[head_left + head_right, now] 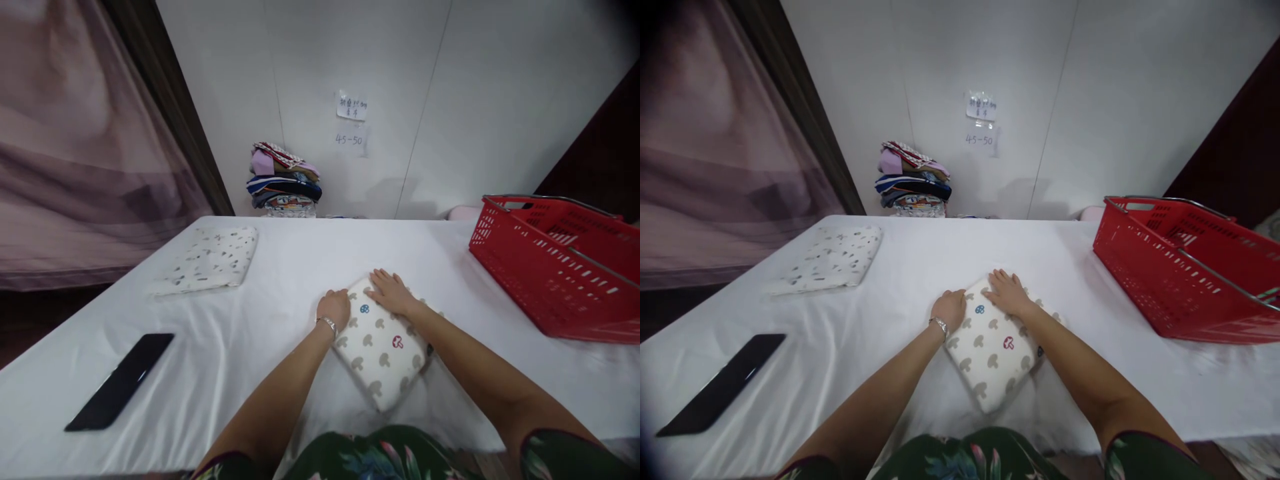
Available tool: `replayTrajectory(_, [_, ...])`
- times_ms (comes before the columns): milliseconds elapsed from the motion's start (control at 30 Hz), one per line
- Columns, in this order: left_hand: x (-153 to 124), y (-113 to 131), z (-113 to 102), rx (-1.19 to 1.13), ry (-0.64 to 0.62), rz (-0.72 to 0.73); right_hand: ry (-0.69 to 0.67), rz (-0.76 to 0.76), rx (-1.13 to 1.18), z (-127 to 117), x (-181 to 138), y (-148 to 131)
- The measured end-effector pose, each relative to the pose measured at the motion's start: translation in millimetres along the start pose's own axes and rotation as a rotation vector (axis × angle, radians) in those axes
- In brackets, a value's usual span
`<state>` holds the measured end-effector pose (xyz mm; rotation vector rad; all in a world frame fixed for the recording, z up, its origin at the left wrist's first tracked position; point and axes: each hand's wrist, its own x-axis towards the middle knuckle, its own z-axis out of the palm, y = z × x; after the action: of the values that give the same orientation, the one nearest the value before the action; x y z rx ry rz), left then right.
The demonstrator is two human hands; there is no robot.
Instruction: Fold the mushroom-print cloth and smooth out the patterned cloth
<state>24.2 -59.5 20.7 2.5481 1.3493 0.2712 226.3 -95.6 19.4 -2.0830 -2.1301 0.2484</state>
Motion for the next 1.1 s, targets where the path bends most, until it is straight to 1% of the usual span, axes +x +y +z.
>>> replayTrajectory(100, [0.4, 0.6, 0.1, 0.005, 0.008, -0.004, -0.018, 0.022, -0.02, 4.4, -4.8, 6.0])
replayTrajectory(233, [0.4, 1.9, -1.6, 0.015, -0.006, -0.011, -0.025, 0.03, -0.02, 7.7, -3.0, 6.4])
replayTrajectory(433, [0.3, 1.4, -2.1, 0.023, -0.003, -0.014, -0.064, 0.068, 0.089, -4.5, -4.9, 2.9])
replayTrajectory(600, [0.7, -1.4, 1.4, -0.005, 0.002, -0.014, 0.011, 0.163, 0.163, -9.8, -28.0, 17.9])
replayTrajectory(700, [0.7, -2.2, 2.9, -0.019, 0.009, -0.02, 0.008, 0.175, 0.233, -9.1, -40.4, 30.0])
replayTrajectory(800, [1.2, -2.5, 2.6, -0.068, 0.001, -0.034, 0.032, 0.222, 0.427, -13.5, -47.7, 35.5])
replayTrajectory(867, [2.0, -3.7, 0.9, -0.122, -0.004, -0.044, 0.072, 0.31, 0.571, -17.9, -52.8, 38.0])
replayTrajectory(933, [2.3, -7.0, -1.6, -0.173, 0.015, -0.052, 0.114, 0.382, 0.647, -20.0, -60.4, 43.1])
replayTrajectory(1033, [-0.7, -17.1, -4.3, -0.259, 0.092, -0.089, 0.132, 0.431, 0.628, -16.6, -77.0, 57.2])
replayTrajectory(1100, [-6.2, -25.6, -3.9, -0.341, 0.124, -0.153, 0.133, 0.459, 0.599, -12.8, -89.6, 67.5])
